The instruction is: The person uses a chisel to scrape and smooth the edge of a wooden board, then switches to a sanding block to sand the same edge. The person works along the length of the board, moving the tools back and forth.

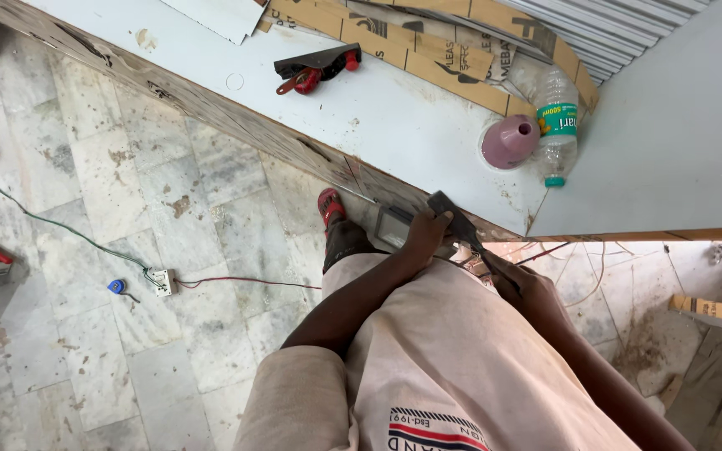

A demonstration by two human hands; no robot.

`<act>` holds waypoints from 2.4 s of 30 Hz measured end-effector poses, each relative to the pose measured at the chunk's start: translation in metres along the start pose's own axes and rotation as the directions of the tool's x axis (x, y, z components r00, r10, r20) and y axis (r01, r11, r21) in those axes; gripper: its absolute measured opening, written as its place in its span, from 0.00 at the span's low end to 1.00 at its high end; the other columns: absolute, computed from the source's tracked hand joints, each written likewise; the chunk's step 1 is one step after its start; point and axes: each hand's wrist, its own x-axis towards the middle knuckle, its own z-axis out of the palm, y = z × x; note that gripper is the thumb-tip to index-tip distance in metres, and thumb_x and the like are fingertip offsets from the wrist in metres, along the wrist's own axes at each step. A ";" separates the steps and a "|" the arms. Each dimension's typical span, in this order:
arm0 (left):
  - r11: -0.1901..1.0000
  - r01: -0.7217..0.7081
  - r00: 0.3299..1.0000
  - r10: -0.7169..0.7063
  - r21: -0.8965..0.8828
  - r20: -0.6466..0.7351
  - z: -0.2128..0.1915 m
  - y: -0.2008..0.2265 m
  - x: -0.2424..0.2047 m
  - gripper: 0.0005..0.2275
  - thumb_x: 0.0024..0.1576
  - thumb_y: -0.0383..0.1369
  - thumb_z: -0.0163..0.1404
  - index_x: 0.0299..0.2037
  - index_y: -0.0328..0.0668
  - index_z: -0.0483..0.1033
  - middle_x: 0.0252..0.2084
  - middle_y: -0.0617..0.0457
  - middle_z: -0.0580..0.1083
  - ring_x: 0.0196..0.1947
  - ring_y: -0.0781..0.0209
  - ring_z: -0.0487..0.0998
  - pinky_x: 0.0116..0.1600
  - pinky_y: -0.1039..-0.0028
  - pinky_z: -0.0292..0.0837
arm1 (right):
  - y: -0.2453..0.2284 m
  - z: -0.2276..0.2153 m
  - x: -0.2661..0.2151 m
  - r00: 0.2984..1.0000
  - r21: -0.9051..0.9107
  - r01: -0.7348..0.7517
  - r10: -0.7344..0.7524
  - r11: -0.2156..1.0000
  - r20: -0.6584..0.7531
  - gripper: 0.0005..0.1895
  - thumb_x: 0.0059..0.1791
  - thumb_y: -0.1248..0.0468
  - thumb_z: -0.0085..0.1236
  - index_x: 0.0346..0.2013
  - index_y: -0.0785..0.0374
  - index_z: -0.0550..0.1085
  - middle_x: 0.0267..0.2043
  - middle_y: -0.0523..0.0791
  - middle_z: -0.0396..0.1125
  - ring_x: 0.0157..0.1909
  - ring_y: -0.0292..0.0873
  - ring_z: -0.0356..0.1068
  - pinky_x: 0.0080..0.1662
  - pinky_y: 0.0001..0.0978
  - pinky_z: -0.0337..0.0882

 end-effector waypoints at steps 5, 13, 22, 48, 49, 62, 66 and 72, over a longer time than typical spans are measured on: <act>1.000 0.020 1.000 -0.020 -0.019 -0.003 -0.005 -0.002 0.002 0.09 0.62 0.30 0.51 0.42 0.25 0.73 0.36 0.43 0.78 0.36 0.51 0.83 0.39 0.63 0.83 | 0.012 -0.002 0.009 0.992 -0.021 -0.082 0.084 0.996 0.100 0.24 0.51 0.56 0.54 0.64 0.46 0.71 0.41 0.50 0.76 0.26 0.48 0.75 0.38 0.41 0.74; 0.999 0.032 0.999 -0.032 -0.020 -0.037 0.001 0.003 0.000 0.12 0.64 0.30 0.52 0.44 0.22 0.71 0.38 0.41 0.74 0.36 0.51 0.80 0.39 0.62 0.85 | 0.017 -0.001 0.011 0.992 0.031 -0.094 0.091 0.995 0.087 0.24 0.51 0.56 0.52 0.63 0.43 0.71 0.37 0.46 0.76 0.22 0.45 0.73 0.34 0.40 0.75; 0.953 -0.032 0.998 0.049 0.301 -0.047 -0.008 -0.009 0.024 0.14 0.64 0.33 0.54 0.40 0.21 0.74 0.33 0.39 0.75 0.32 0.49 0.81 0.32 0.62 0.78 | 0.019 -0.005 0.020 0.992 0.042 -0.093 0.089 0.995 0.095 0.25 0.51 0.58 0.52 0.65 0.46 0.72 0.27 0.52 0.73 0.22 0.46 0.67 0.35 0.40 0.73; 0.990 0.126 0.992 -0.126 -0.063 0.003 -0.015 0.001 0.023 0.10 0.63 0.31 0.49 0.47 0.29 0.70 0.40 0.44 0.75 0.38 0.49 0.82 0.42 0.59 0.85 | 0.012 -0.004 0.026 0.991 -0.026 -0.067 0.070 0.997 0.118 0.24 0.51 0.58 0.52 0.63 0.44 0.73 0.26 0.45 0.73 0.19 0.39 0.69 0.32 0.36 0.73; 0.987 0.140 0.990 -0.140 -0.082 0.001 -0.010 0.002 0.023 0.09 0.63 0.30 0.48 0.48 0.32 0.70 0.42 0.45 0.75 0.39 0.50 0.82 0.43 0.60 0.85 | 0.013 -0.006 0.028 0.992 -0.037 -0.059 0.063 0.998 0.107 0.23 0.52 0.58 0.53 0.63 0.45 0.73 0.25 0.46 0.73 0.20 0.39 0.69 0.32 0.35 0.74; 0.997 0.058 0.998 -0.059 -0.049 -0.029 -0.005 -0.005 0.006 0.13 0.63 0.31 0.52 0.46 0.23 0.70 0.40 0.41 0.73 0.38 0.50 0.80 0.41 0.61 0.86 | 0.027 -0.004 0.020 0.984 0.048 -0.112 0.104 0.992 0.144 0.24 0.53 0.59 0.50 0.65 0.45 0.71 0.36 0.45 0.77 0.21 0.42 0.71 0.34 0.37 0.75; 1.000 -0.003 1.000 0.003 -0.013 -0.026 -0.012 -0.002 0.013 0.14 0.63 0.33 0.51 0.44 0.22 0.71 0.38 0.41 0.74 0.37 0.51 0.80 0.39 0.59 0.85 | 0.038 0.006 0.028 0.995 0.005 -0.003 0.003 1.000 0.101 0.25 0.52 0.61 0.52 0.66 0.44 0.72 0.37 0.51 0.77 0.25 0.41 0.73 0.37 0.35 0.76; 0.994 0.071 0.997 -0.071 -0.083 -0.001 -0.015 0.009 0.020 0.10 0.61 0.32 0.50 0.45 0.31 0.72 0.39 0.46 0.76 0.37 0.51 0.82 0.42 0.60 0.84 | 0.022 0.004 0.030 0.995 0.000 -0.004 0.004 1.000 0.098 0.25 0.51 0.62 0.52 0.64 0.47 0.71 0.38 0.44 0.75 0.23 0.38 0.70 0.34 0.34 0.73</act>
